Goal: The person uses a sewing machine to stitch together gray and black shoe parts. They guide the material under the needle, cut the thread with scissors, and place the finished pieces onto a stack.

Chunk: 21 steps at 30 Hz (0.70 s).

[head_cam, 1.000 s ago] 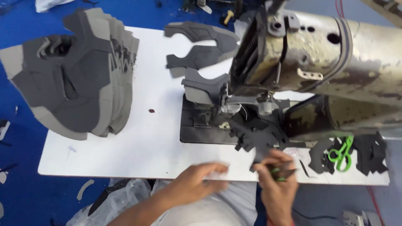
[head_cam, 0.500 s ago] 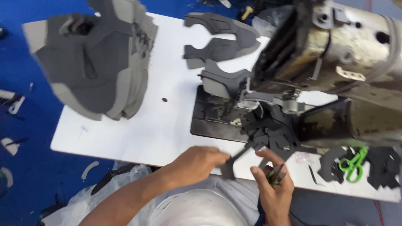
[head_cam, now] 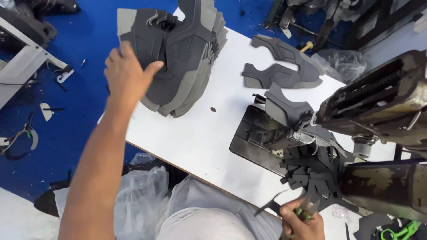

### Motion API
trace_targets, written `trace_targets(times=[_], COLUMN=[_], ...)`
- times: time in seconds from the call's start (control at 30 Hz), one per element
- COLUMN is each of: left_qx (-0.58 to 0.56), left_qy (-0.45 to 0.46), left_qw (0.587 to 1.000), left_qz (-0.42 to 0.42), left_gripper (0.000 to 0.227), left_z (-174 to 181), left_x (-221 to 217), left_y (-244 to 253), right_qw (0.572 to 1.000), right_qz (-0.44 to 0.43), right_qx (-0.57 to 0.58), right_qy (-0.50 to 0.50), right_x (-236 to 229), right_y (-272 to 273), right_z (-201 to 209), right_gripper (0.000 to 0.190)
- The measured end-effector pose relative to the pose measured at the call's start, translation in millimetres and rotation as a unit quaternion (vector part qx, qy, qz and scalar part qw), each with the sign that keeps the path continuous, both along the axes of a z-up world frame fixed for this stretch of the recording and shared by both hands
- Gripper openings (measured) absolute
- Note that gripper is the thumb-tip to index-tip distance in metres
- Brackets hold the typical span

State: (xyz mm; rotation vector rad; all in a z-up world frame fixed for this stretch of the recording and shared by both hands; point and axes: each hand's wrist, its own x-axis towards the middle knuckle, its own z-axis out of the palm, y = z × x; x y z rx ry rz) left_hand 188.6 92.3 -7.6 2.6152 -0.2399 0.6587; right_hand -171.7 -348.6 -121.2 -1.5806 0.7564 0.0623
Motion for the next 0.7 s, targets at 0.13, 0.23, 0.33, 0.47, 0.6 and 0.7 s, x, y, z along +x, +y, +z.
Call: trace_targets(times=[0.13,0.23,0.33,0.47,0.6,0.7], left_qx=[0.025,0.054,-0.076,-0.263,-0.376,-0.431], left_qy=[0.183,-0.013,-0.165,-0.048,0.112,0.205], left_qw=[0.975,0.991,0.983,0.962,0.908,0.855], left_qz=[0.128,0.124,0.012,-0.063,-0.144,-0.202], left_gripper=[0.111,0.111,0.086,0.045,0.030,0.030], left_z=[4.8,15.3,13.1,65.4,104.7,61.9], left_x=[24.6,19.8,31.3,-16.6,-92.2,-125.5], left_y=[12.4,-1.9,11.1,-0.2,-23.0,-30.1], right_qw=[0.994,0.995,0.989,0.983,0.987,0.982], right_qz=[0.071,0.077,0.129,0.152,0.140,0.138], right_qx=[0.054,0.063,0.049,0.044,0.074,0.120], right_qy=[-0.062,0.003,0.058,0.093,0.027,-0.039], right_x=[-13.1,-6.0,12.6,31.4,44.3,45.7], right_y=[-10.6,12.3,40.9,65.5,94.4,103.1], right_z=[-18.0,-6.5,24.9,37.8,43.7,29.5], right_gripper=[0.007,0.015,0.018,0.027,0.030,0.035])
